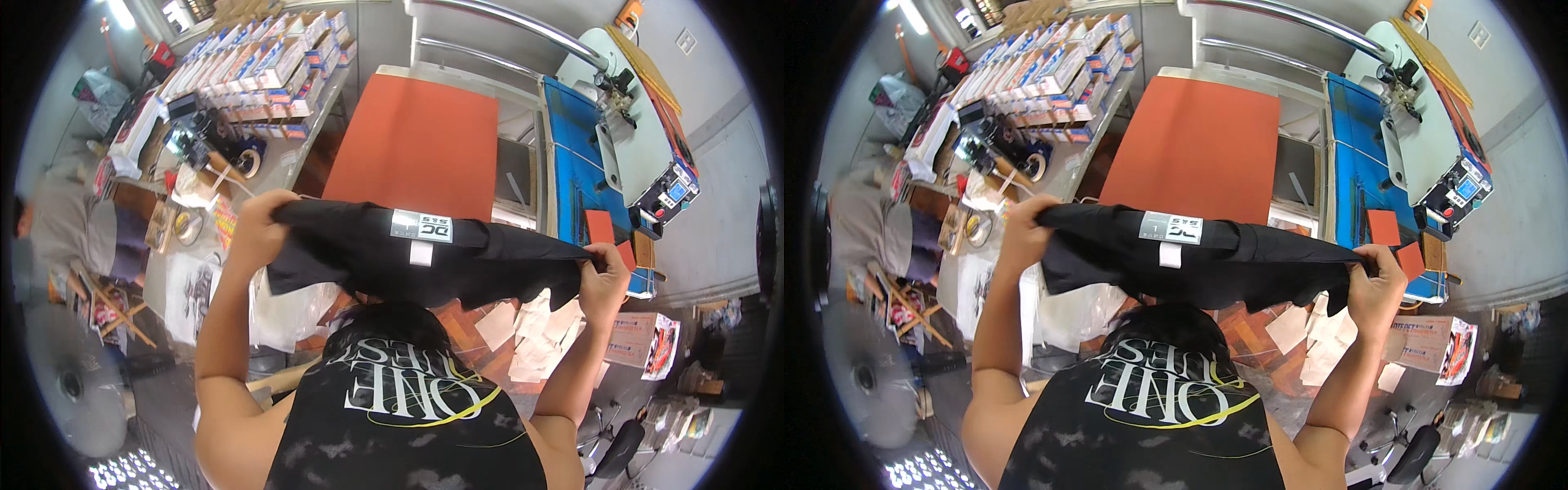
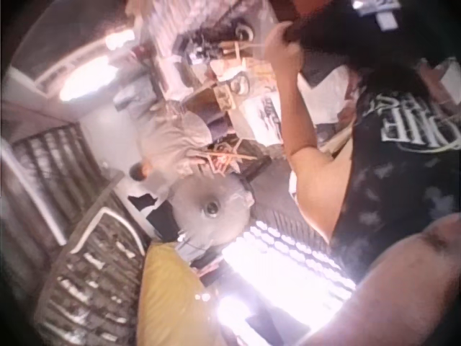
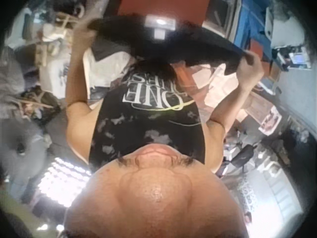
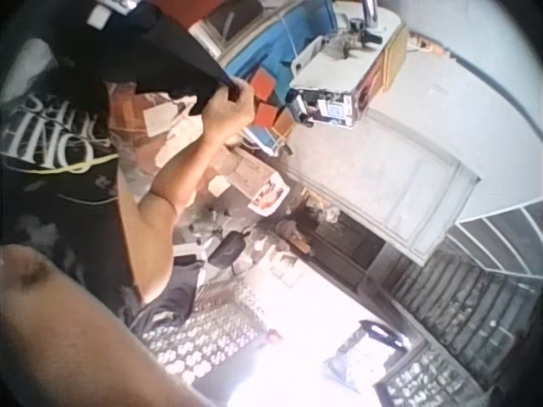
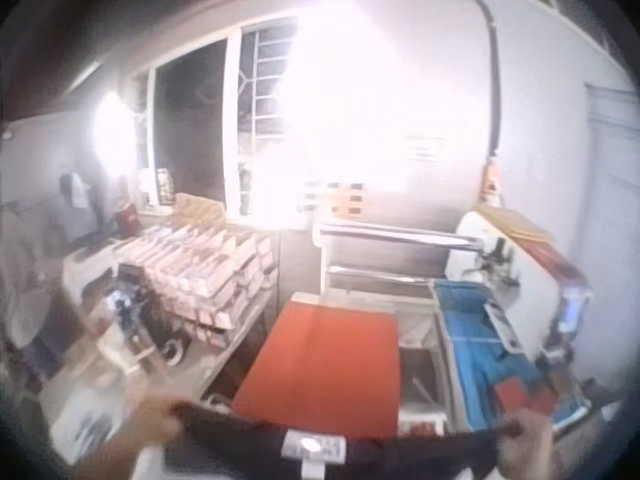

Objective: The person places a black t-shirt on a heat press, aligns a transfer sheet with a car graphic on the shirt, closes the press, then opens it and removes the finished shirt. The process is repeated with another t-shirt.

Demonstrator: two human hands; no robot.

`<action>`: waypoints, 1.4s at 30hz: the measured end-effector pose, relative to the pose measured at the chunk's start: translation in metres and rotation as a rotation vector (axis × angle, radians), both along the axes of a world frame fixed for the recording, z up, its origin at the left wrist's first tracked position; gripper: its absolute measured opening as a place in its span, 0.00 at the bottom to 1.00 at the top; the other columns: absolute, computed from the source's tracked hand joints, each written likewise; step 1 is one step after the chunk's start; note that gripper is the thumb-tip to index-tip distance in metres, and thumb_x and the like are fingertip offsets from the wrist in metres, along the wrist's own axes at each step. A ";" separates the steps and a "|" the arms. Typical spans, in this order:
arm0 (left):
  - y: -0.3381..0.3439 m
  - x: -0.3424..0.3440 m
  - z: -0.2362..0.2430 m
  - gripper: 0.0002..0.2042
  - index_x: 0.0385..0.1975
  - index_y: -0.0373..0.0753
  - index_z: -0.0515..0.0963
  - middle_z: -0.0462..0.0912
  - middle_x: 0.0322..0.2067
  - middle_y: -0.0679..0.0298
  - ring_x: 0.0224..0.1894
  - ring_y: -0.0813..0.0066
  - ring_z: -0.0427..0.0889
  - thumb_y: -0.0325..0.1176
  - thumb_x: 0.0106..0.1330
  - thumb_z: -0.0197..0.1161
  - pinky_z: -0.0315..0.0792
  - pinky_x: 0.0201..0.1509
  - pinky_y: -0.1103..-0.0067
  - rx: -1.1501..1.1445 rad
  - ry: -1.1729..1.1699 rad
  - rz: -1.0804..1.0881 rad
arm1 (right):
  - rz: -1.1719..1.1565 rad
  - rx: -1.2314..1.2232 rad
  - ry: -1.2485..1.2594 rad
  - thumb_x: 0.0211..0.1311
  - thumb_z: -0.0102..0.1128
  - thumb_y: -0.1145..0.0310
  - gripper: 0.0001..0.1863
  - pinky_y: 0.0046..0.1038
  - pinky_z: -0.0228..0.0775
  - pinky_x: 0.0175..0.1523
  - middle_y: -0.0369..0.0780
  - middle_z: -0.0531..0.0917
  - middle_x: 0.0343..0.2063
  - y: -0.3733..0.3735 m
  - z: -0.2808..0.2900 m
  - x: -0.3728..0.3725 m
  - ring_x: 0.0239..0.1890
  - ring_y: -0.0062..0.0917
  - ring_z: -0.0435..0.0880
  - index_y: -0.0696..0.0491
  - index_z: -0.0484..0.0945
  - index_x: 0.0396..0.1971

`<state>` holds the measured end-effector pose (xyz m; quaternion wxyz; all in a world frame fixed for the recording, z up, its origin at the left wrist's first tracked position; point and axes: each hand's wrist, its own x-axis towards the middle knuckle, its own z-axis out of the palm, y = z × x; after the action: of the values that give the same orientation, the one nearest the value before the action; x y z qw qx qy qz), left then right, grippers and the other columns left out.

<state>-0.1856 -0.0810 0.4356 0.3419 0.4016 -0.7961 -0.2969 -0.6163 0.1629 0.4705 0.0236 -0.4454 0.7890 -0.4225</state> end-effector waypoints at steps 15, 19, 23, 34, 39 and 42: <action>-0.147 0.042 0.000 0.08 0.29 0.31 0.80 0.80 0.25 0.61 0.30 0.73 0.79 0.14 0.50 0.67 0.71 0.37 0.78 0.311 0.224 -0.199 | -0.330 -0.026 -0.277 0.52 0.63 0.88 0.07 0.20 0.71 0.42 0.37 0.85 0.31 -0.063 -0.024 0.031 0.34 0.18 0.80 0.62 0.81 0.30; -0.157 0.035 -0.004 0.04 0.30 0.32 0.79 0.80 0.27 0.61 0.32 0.76 0.78 0.19 0.57 0.67 0.70 0.38 0.80 0.041 0.035 -0.101 | -0.205 0.132 -0.083 0.54 0.66 0.84 0.06 0.23 0.73 0.45 0.40 0.86 0.32 -0.066 -0.013 0.031 0.35 0.22 0.82 0.63 0.82 0.34; -0.148 0.027 0.010 0.07 0.36 0.32 0.78 0.78 0.30 0.61 0.35 0.74 0.78 0.22 0.59 0.68 0.70 0.41 0.80 0.232 0.270 -0.157 | -0.097 0.036 -0.175 0.56 0.65 0.83 0.05 0.25 0.74 0.45 0.42 0.85 0.33 -0.066 -0.002 0.014 0.37 0.24 0.82 0.63 0.81 0.33; -0.140 0.023 0.029 0.07 0.29 0.34 0.78 0.79 0.30 0.60 0.36 0.65 0.78 0.23 0.53 0.70 0.72 0.44 0.74 0.175 -0.078 -0.099 | -0.012 0.313 -0.241 0.44 0.57 0.88 0.12 0.26 0.73 0.44 0.40 0.82 0.30 -0.068 0.014 -0.022 0.36 0.25 0.81 0.63 0.80 0.32; -0.161 0.033 0.051 0.16 0.28 0.37 0.72 0.73 0.25 0.62 0.28 0.70 0.74 0.43 0.68 0.68 0.74 0.36 0.76 0.236 0.530 -0.328 | 0.193 -0.076 -0.304 0.46 0.54 0.88 0.12 0.24 0.72 0.43 0.41 0.83 0.32 -0.080 0.069 -0.029 0.36 0.26 0.82 0.62 0.81 0.31; -0.210 0.019 0.081 0.09 0.38 0.32 0.80 0.82 0.35 0.63 0.37 0.75 0.80 0.33 0.69 0.64 0.72 0.44 0.79 -0.463 0.037 0.212 | -0.228 0.137 0.165 0.57 0.58 0.79 0.08 0.22 0.71 0.45 0.40 0.85 0.33 -0.122 0.114 -0.055 0.36 0.22 0.81 0.62 0.83 0.36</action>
<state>-0.1667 -0.2909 0.5165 0.4685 0.3883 -0.7898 -0.0765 -0.6712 0.0407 0.5845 -0.0592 -0.3835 0.8608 -0.3293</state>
